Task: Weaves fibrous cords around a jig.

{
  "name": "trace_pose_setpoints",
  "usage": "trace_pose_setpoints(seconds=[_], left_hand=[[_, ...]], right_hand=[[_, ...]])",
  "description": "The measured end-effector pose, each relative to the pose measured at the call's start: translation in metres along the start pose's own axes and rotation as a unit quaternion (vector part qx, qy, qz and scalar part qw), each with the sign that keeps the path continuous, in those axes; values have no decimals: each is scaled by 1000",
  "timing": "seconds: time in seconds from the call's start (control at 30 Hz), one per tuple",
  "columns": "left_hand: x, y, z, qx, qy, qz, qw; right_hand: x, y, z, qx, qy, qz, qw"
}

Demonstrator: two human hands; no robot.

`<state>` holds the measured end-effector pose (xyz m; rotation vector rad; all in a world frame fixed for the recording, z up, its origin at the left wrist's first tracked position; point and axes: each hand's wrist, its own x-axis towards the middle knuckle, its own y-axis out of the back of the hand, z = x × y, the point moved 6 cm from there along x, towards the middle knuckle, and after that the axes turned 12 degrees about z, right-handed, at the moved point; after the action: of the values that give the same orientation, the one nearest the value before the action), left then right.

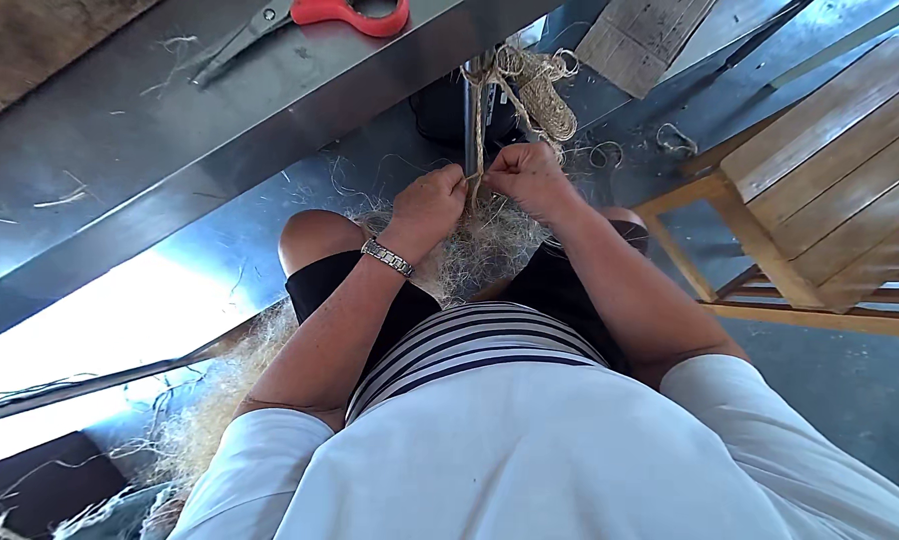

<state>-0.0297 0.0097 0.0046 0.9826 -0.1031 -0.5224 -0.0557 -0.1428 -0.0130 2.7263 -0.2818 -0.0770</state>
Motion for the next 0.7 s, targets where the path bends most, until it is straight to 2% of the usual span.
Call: trace_pose_setpoints(seconds=[0.23, 0.37, 0.47, 0.57, 0.63, 0.7], left_hand=[[4, 2, -6, -102, -9, 28, 994], [6, -12, -5, -289, -9, 15, 957], [0, -29, -4, -356, 11, -12, 934], [-1, -35, -9, -268, -3, 25, 963], [-4, -30, -6, -129, -31, 73, 988], [-10, -25, 1, -28, -59, 117, 991]], right_hand=[[1, -1, -5, -64, 8, 4, 998], [-5, -2, -12, -102, 16, 27, 994], [-9, -5, -10, -104, 5, 44, 994], [-11, -6, -5, -67, -6, 37, 997], [-14, -10, 3, 29, -53, 34, 998], [-18, -17, 10, 119, -112, 33, 986]])
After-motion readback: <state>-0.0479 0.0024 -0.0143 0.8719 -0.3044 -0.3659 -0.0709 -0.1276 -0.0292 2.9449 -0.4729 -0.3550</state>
